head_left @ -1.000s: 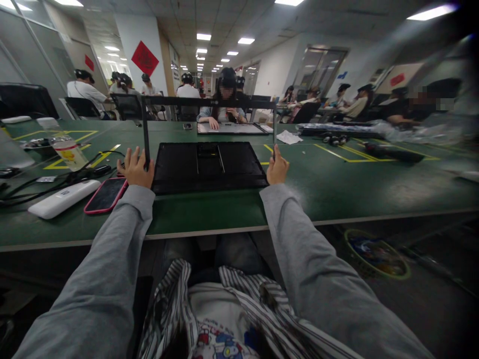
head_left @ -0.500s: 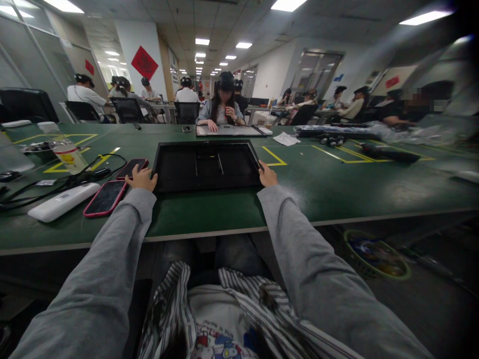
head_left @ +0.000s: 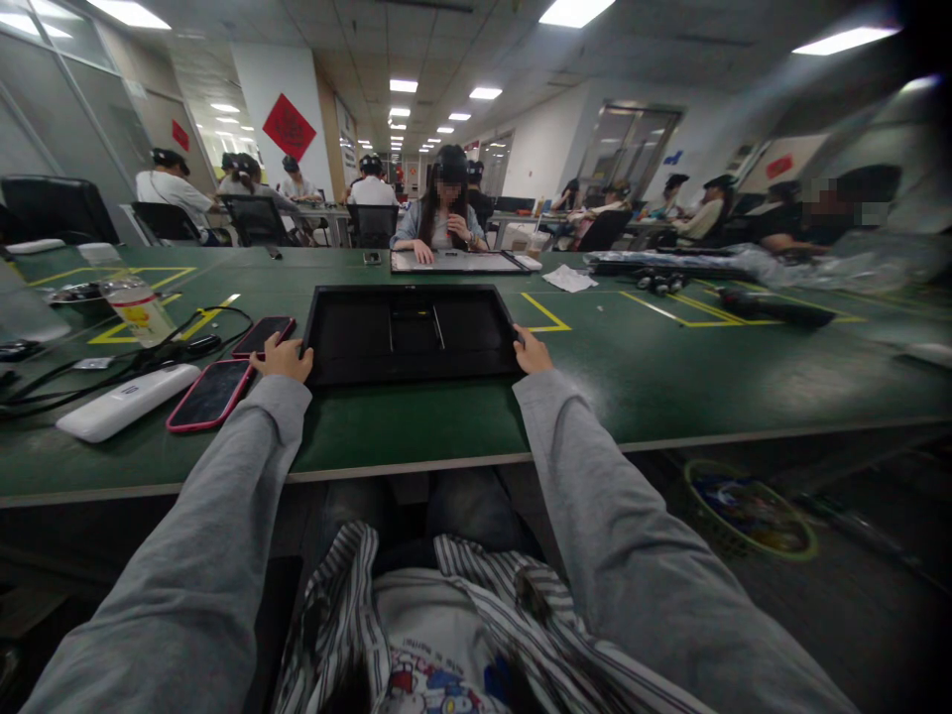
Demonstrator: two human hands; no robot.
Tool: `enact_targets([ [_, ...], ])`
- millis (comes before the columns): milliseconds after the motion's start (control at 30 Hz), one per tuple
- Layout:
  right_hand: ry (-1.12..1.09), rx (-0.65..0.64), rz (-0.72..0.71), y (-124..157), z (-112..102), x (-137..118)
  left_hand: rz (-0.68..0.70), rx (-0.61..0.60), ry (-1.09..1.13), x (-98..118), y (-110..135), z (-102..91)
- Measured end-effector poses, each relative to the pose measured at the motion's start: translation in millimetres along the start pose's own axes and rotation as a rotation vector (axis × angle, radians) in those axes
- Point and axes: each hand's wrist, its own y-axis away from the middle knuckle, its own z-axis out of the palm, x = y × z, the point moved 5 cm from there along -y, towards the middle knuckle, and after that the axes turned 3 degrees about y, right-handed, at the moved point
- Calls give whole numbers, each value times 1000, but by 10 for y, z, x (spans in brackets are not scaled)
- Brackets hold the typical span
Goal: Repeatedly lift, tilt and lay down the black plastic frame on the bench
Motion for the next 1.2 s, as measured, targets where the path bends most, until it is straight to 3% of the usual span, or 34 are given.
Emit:
enact_targets([
  [133,-44,-14,-8,0,24,13,-52,-32,29,-29,1,33],
  [400,-48,-60,-38,11,51,32,-88,-212,107,-133,-16,263],
  [500,47,-21,-13,39,9,10,-44,-121,88,-63,3,131],
  [600,98,130,-49,81,-138,-95,97,22,66,131,48,-128],
  [733,55,222,-202,227,-281,-377,323,41,122,460,237,-280],
  [800,16,147,-354,366,-244,-564,460,-48,132,616,413,-200],
  [867,-3,36,-479,530,-151,-718,596,-220,88,737,619,-38],
  [967,21,-159,-628,733,33,-858,687,-407,-15,802,829,160],
  [1200,162,-249,-703,750,150,-926,713,-514,-82,862,737,219],
])
